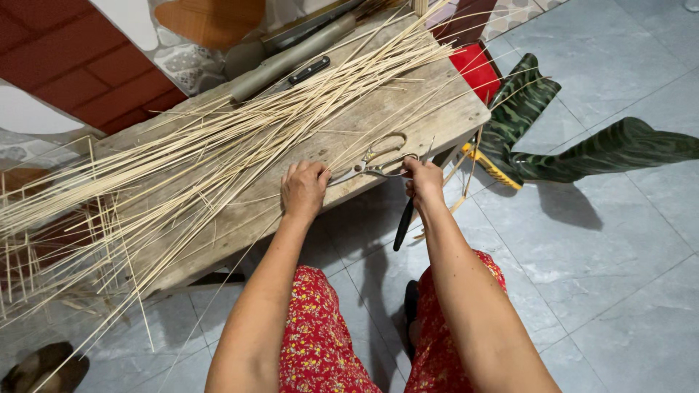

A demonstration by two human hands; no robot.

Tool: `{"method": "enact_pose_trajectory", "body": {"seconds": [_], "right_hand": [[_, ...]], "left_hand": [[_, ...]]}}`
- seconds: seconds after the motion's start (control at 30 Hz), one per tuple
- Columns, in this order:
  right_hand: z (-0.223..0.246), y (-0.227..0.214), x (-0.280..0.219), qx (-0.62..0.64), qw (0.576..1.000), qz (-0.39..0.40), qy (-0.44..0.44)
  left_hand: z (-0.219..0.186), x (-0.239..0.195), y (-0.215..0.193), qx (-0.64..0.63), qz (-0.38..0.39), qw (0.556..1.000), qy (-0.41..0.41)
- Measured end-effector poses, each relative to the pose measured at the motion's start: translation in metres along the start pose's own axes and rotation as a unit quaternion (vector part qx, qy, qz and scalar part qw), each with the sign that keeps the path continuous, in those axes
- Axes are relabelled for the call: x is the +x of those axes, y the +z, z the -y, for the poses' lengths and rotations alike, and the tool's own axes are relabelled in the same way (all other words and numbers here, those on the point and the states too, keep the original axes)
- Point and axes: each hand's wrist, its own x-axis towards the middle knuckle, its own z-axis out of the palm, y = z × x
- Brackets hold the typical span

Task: The person sits on the floor and uses a knife to sharpen the ends of thin wooden sticks. They hold each stick with one hand and scrape the blade along the wood to create a point, then place the finished stick on a wooden table.

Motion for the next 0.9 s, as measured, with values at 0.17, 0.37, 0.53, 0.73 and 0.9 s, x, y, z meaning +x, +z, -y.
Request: {"method": "enact_pose_trajectory", "body": {"seconds": [0.17,0.37,0.53,0.73,0.9], "right_hand": [[0.005,-0.005,-0.002,0.019,1.0,-0.012,0.008],[0.001,-0.007,-0.001,0.039,0.999,-0.005,0.011],[-0.004,-0.011,-0.006,0.047,0.998,0.05,0.016],[0.013,-0.05,-0.015,0.043,0.999,0.022,-0.025],[0.026,-0.092,-0.009,0.187,0.981,-0.001,-0.059]], "left_hand": [[0.003,0.0,0.001,-0.017,-0.003,1.0,0.009],[-0.003,-0.003,0.008,-0.049,0.002,0.999,0.017],[-0.007,-0.004,0.013,-0.031,0.012,0.999,0.011],[-0.004,-0.003,0.007,-0.064,-0.038,0.997,0.038],[-0.005,-0.015,0.005,-0.007,-0.025,0.996,0.084]]}}
